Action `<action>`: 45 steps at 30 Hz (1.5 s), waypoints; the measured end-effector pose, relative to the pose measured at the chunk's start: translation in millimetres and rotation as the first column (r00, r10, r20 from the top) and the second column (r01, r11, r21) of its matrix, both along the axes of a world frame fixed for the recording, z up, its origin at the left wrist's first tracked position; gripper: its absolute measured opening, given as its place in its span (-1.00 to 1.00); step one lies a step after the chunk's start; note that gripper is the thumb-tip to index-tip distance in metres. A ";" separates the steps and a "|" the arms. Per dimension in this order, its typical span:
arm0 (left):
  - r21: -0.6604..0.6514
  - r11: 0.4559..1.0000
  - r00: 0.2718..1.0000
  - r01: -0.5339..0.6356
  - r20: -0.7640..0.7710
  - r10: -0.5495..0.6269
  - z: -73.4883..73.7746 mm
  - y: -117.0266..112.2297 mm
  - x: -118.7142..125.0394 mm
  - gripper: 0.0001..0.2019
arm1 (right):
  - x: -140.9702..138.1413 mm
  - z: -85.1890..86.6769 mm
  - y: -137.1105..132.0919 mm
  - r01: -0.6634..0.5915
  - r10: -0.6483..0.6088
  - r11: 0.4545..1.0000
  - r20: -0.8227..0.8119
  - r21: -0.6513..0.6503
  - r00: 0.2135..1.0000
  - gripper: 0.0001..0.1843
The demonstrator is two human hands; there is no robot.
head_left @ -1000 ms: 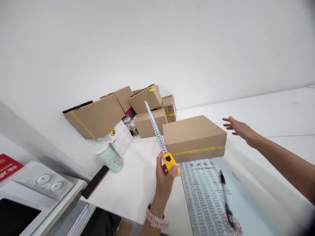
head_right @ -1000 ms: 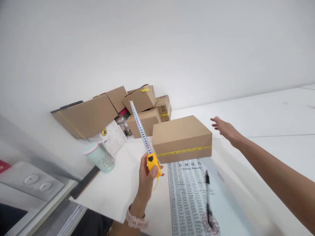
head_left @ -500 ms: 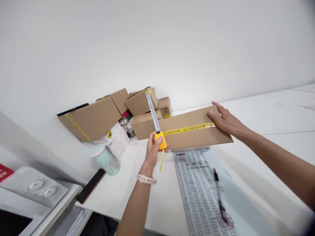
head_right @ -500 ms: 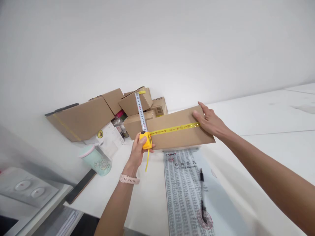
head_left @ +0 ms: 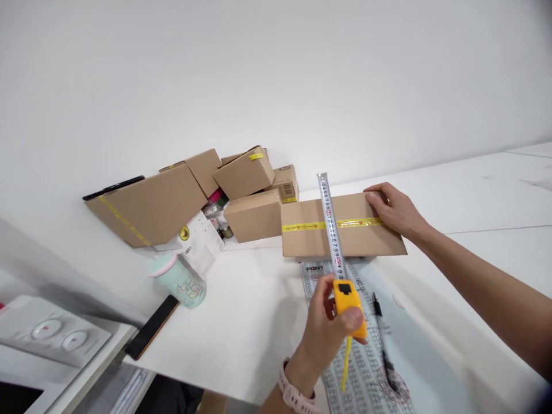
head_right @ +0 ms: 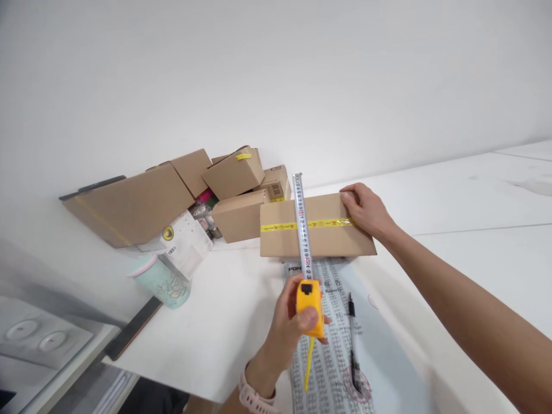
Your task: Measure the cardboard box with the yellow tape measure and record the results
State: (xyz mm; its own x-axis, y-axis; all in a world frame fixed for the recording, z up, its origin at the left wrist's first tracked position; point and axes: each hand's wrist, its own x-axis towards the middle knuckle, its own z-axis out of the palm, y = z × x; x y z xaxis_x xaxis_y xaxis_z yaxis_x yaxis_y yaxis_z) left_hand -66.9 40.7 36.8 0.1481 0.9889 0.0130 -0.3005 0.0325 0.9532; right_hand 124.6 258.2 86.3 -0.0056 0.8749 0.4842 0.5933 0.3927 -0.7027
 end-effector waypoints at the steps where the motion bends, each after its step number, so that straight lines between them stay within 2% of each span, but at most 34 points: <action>1: -0.019 1.000 1.000 0.018 0.015 -0.018 -6.0 0.4 3.2 -0.38 | -1.2 0.3 2.3 -0.011 0.007 0.998 0.052 0.067 0.999 -0.62; 3: -0.047 0.998 0.999 0.035 0.036 -0.033 -15.4 3.0 6.3 -0.37 | -4.5 1.4 6.2 -0.032 -0.005 0.982 0.191 0.187 0.982 -0.59; 6: -0.086 0.996 0.998 0.039 0.054 -0.034 -23.4 6.5 6.7 -0.36 | -10.4 4.0 8.6 -0.065 -0.065 0.953 0.411 0.295 0.909 -0.51; 9: -0.125 0.992 0.996 0.031 0.082 -0.020 -27.9 6.8 6.7 -0.31 | -15.0 6.6 8.6 -0.088 -0.128 0.936 0.563 0.341 0.817 -0.37; 12: -0.131 0.990 0.994 0.054 0.102 -0.041 -30.9 5.6 7.7 -0.33 | -16.7 7.9 9.4 -0.100 -0.155 0.932 0.632 0.349 0.759 -0.31; 16: -0.124 0.989 0.994 0.077 0.090 -0.066 -31.3 5.3 9.8 -0.38 | -15.7 8.1 13.1 -0.124 -0.142 0.935 0.670 0.333 0.729 -0.35; 25: -0.158 0.983 0.994 0.099 0.067 -0.089 -32.1 5.9 12.3 -0.16 | -14.6 7.6 16.9 -0.129 -0.132 0.936 0.668 0.327 0.732 -0.39; 29: -0.164 0.982 0.995 0.096 0.048 -0.089 -34.7 5.9 12.3 -0.13 | -15.0 6.0 15.2 -0.131 -0.125 0.937 0.658 0.325 0.742 -0.41; 34: -0.159 0.987 0.998 0.036 -0.045 -0.044 -45.4 -3.1 6.7 -0.13 | -17.0 3.0 -2.0 -0.024 -0.201 0.929 0.558 0.369 0.805 -0.41; 39: -0.115 0.993 0.985 -0.030 -0.175 0.009 -53.8 -24.8 -9.3 -0.21 | -16.6 -12.2 -30.3 -0.001 -0.243 0.905 0.518 0.425 0.820 -0.40; 42: -0.104 0.995 0.972 -0.001 -0.234 -0.023 -57.3 -36.6 -16.6 -0.25 | -13.2 -33.4 -38.5 -0.023 -0.252 0.884 0.517 0.466 0.818 -0.43; 45: -0.121 0.992 0.966 0.031 -0.252 -0.061 -61.0 -43.1 -20.3 -0.24 | -9.1 -60.6 -39.3 -0.076 -0.214 0.887 0.552 0.455 0.806 -0.48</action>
